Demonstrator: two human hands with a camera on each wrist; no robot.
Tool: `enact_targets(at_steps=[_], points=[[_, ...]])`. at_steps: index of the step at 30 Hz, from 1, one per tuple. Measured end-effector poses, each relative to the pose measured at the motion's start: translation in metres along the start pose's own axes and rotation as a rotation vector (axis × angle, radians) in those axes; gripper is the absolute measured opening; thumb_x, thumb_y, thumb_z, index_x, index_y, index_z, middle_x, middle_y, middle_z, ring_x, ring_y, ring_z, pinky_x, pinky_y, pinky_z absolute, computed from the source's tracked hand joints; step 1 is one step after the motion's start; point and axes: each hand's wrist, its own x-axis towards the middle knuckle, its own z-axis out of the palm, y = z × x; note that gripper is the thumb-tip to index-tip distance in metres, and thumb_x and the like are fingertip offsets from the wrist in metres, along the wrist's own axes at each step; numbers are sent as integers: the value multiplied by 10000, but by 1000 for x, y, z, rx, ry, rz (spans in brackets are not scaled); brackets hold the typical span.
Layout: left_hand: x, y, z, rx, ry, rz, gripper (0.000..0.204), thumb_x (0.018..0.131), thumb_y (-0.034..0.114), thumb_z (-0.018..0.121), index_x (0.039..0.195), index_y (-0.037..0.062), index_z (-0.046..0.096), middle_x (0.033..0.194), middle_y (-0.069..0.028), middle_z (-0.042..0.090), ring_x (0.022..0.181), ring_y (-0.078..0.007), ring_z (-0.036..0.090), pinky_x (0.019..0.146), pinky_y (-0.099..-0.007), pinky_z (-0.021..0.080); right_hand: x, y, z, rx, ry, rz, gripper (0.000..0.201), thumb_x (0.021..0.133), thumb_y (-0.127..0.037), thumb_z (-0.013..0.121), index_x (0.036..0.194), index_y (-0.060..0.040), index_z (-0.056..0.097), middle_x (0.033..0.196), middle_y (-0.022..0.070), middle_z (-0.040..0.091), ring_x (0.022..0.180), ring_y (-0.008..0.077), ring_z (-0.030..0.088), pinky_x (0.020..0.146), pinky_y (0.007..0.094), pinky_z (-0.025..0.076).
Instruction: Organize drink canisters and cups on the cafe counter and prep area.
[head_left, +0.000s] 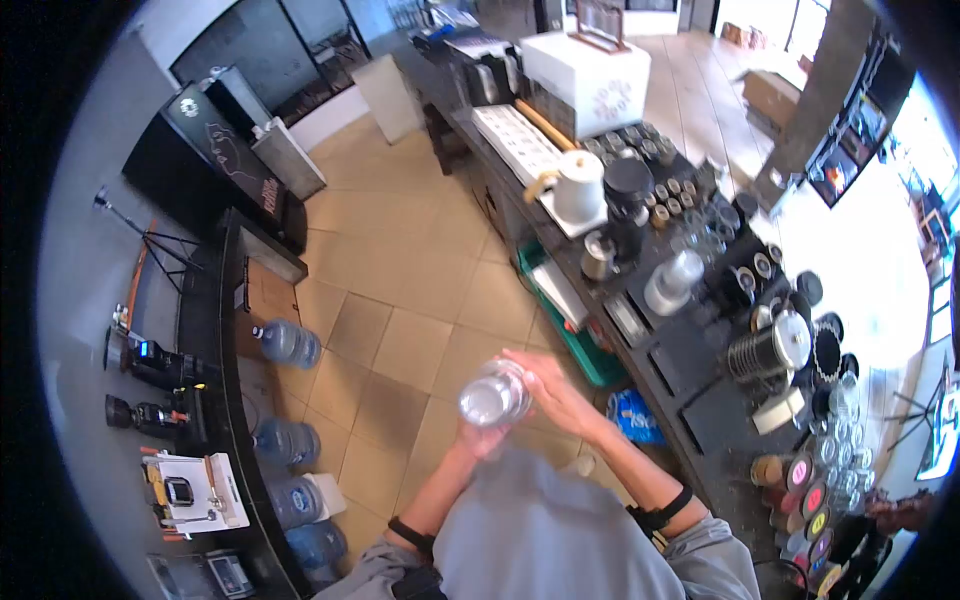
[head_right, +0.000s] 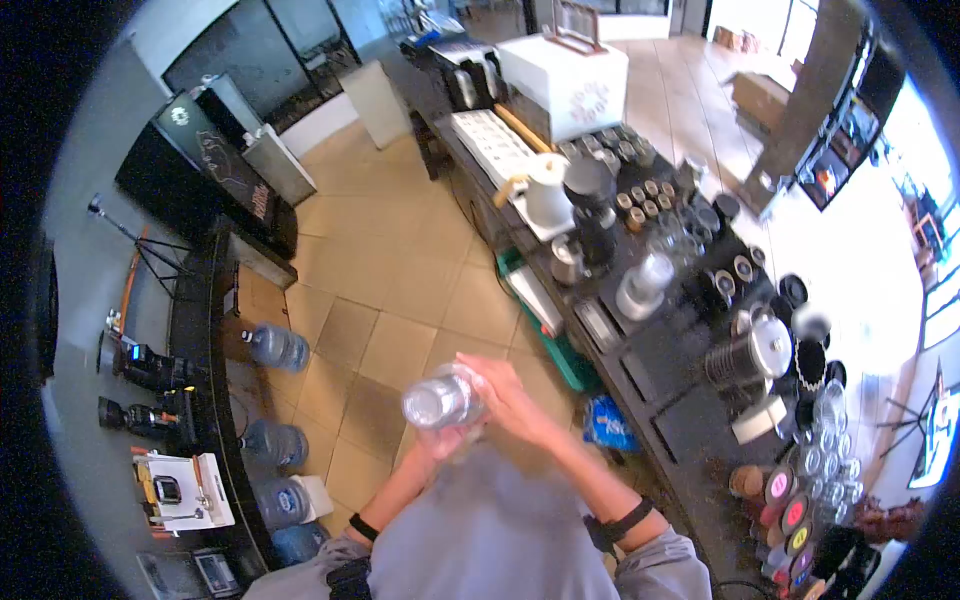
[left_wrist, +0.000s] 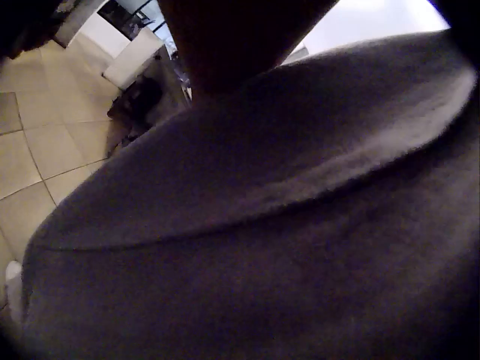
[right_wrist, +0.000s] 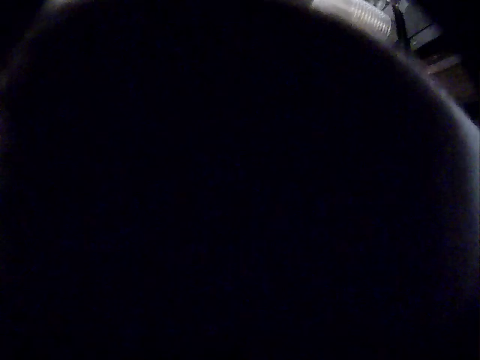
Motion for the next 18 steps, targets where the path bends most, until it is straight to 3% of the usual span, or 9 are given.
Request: enact_targets(at_steps=[3, 4, 5, 8, 10, 13, 14, 16, 18], points=[[-8, 37, -13, -39, 17, 74, 567, 1002, 422, 544, 1522, 276, 373, 1450, -30, 524, 1303, -242, 542, 1040, -558, 499, 38, -11, 31, -82, -60, -126, 530, 1075, -349, 386, 1523, -66, 392, 1507, 176, 443, 1415, 342, 375, 1196, 442, 234], [-7, 47, -18, -66, 6, 92, 556, 1003, 425, 544, 1514, 274, 385, 1440, -42, 529, 1296, -246, 547, 1040, -553, 500, 52, -5, 38, -70, -102, -129, 651, 1018, -422, 519, 1539, -67, 358, 1522, 173, 422, 1412, 340, 382, 1184, 447, 262], [-5, 58, -27, -93, -5, 109, 546, 1003, 428, 544, 1505, 271, 396, 1430, -54, 533, 1289, -251, 552, 1041, -547, 500, 66, -1, 46, -93, -116, -143, 651, 1018, -422, 519, 1539, -67, 358, 1522, 173, 422, 1412, 340, 382, 1184, 447, 262], [-28, 116, -63, 92, 55, 206, 580, 997, 462, 548, 1495, 201, 404, 1422, -80, 532, 1287, -264, 553, 1043, -478, 511, 123, -12, 91, -108, -248, -192, 1025, 771, -500, 825, 1553, -75, 316, 1551, 164, 377, 1436, 336, 359, 1179, 462, 302], [-39, 168, -50, 186, 75, 184, 699, 972, 569, 543, 1491, 126, 392, 1420, -75, 537, 1270, -246, 565, 1032, -415, 520, 167, -19, 117, -132, -323, -189, 1026, 768, -464, 841, 1554, -77, 308, 1551, 165, 377, 1443, 333, 352, 1187, 457, 294], [-45, 227, -102, 145, -50, 261, 771, 954, 653, 510, 1486, 109, 390, 1406, -77, 548, 1235, -232, 583, 993, -405, 529, 224, -31, 160, -78, -415, -206, 1048, 758, -410, 870, 1563, -84, 284, 1548, 171, 379, 1452, 323, 344, 1199, 442, 283], [-47, 244, -115, 146, -47, 278, 771, 954, 653, 510, 1486, 109, 390, 1406, -77, 548, 1235, -232, 583, 993, -405, 529, 243, -39, 170, -106, -425, -206, 1047, 751, -405, 876, 1556, -77, 292, 1547, 168, 379, 1453, 315, 344, 1201, 436, 280], [-50, 279, -109, 107, 67, 239, 744, 899, 622, 633, 1449, 157, 442, 1352, -32, 578, 1170, -171, 593, 812, -290, 542, 276, -44, 190, -131, -442, -217, 1047, 744, -400, 881, 1549, -70, 299, 1546, 165, 379, 1453, 306, 343, 1204, 430, 277], [-47, 308, -120, 142, 61, 247, 759, 906, 641, 607, 1458, 153, 426, 1361, -38, 573, 1173, -175, 592, 834, -307, 539, 305, -41, 209, -26, -440, -240, 1019, 733, -380, 894, 1518, -45, 336, 1517, 161, 407, 1429, 292, 373, 1188, 418, 300]])
